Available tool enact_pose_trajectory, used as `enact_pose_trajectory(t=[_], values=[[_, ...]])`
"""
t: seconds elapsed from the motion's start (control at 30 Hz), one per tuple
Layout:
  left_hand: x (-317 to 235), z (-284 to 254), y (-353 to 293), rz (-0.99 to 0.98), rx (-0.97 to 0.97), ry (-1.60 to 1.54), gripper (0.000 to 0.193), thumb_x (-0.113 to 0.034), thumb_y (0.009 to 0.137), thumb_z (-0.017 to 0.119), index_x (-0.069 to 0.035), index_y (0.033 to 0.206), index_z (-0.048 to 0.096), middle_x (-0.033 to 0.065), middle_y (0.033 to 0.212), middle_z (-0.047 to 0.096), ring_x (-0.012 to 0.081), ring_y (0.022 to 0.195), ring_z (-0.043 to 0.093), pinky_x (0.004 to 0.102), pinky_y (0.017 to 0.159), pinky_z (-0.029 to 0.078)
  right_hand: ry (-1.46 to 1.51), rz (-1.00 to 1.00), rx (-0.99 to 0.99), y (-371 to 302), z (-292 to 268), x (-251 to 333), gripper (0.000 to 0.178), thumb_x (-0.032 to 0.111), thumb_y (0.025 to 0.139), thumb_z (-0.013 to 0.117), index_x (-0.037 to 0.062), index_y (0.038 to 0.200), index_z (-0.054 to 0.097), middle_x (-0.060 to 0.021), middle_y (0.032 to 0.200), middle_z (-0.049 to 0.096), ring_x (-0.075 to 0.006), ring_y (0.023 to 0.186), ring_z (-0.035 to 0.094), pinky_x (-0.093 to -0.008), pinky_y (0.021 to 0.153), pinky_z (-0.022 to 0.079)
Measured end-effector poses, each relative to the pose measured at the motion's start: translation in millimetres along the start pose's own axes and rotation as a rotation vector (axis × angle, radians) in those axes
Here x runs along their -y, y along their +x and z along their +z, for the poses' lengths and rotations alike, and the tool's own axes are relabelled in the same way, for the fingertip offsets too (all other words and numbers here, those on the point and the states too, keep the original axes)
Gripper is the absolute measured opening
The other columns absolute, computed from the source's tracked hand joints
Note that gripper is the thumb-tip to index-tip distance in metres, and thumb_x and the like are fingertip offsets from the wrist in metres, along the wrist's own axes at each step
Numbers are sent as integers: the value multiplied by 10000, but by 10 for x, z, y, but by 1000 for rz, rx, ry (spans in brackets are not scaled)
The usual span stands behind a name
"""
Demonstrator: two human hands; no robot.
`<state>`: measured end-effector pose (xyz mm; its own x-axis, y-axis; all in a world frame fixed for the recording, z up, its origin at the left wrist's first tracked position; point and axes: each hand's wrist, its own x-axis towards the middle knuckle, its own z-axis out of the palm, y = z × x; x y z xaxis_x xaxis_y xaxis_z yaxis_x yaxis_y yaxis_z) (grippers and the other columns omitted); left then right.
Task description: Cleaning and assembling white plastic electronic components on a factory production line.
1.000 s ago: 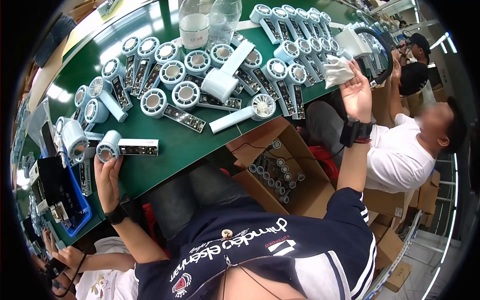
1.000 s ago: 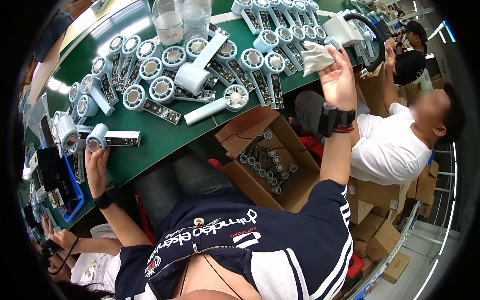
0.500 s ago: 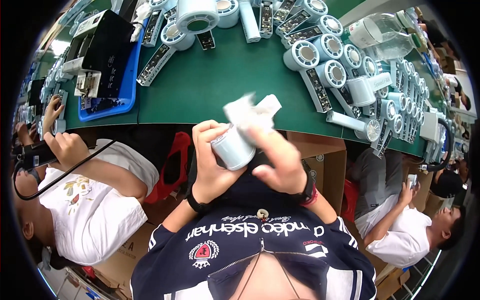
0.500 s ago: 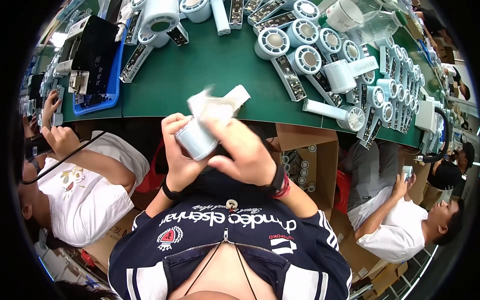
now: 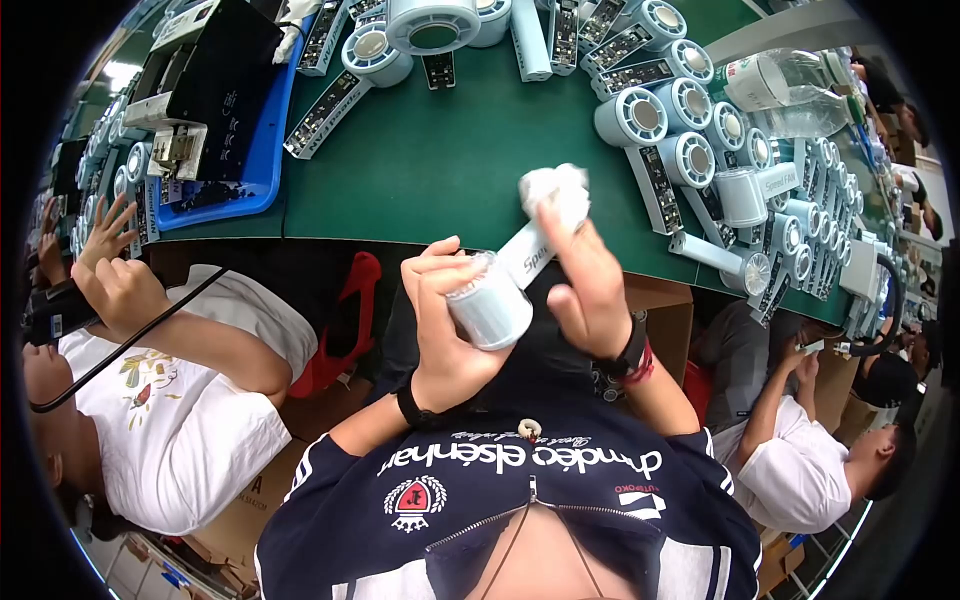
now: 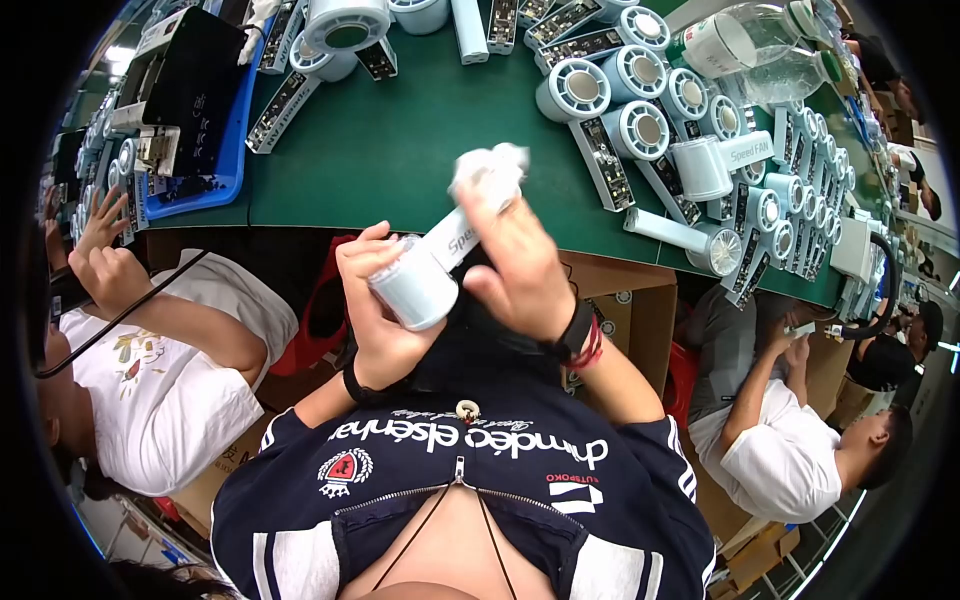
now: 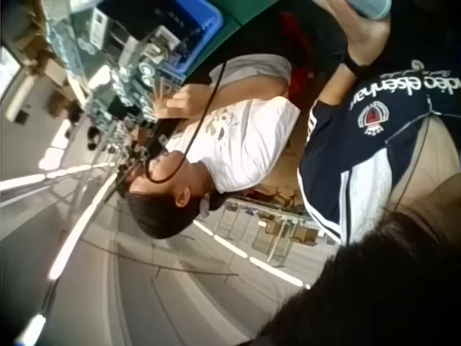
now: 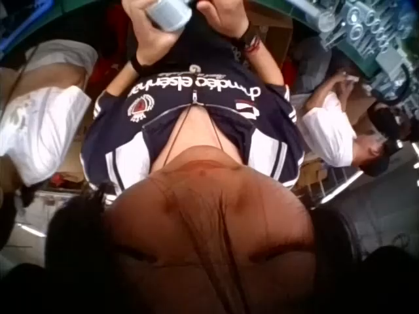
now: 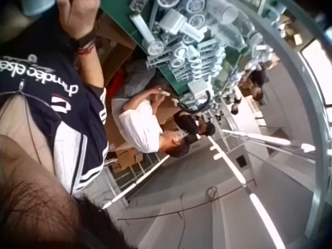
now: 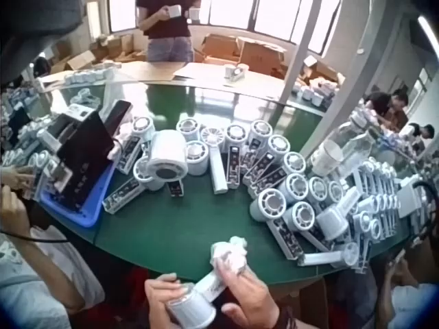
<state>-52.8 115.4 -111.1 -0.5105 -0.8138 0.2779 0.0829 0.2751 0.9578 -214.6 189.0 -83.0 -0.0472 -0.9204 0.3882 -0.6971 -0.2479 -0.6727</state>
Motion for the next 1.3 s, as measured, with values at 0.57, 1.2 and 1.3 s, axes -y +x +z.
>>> enact_pose_trajectory(t=[0.57, 1.2, 1.3], values=[[-212, 7, 249, 292, 165, 314, 595, 54, 481, 778, -168, 1013, 628, 77, 1064, 486, 316, 1058, 456, 425, 874, 450, 51, -7, -140, -100, -11, 123, 792, 588, 980, 344, -120, 1299, 498, -311, 1219, 576, -469, 1189, 535, -445, 1036, 394], [-229, 23, 288, 1426, 827, 842, 294, -176, 700, 619, -202, 979, 531, -44, 1003, 456, 133, 1128, 434, 367, 1009, 376, 4, -79, 206, -205, -498, -414, 825, 630, 970, 263, -86, 1242, 567, -233, 1125, 635, -394, 1132, 589, -479, 1029, 406], [-235, 53, 282, 1311, 750, 751, 335, -151, 667, 636, -201, 977, 521, -41, 1019, 457, 144, 1152, 428, 383, 1046, 369, -28, -117, 224, -209, -494, -370, 805, 614, 977, 263, -81, 1258, 556, -231, 1132, 635, -399, 1137, 585, -478, 1033, 403]])
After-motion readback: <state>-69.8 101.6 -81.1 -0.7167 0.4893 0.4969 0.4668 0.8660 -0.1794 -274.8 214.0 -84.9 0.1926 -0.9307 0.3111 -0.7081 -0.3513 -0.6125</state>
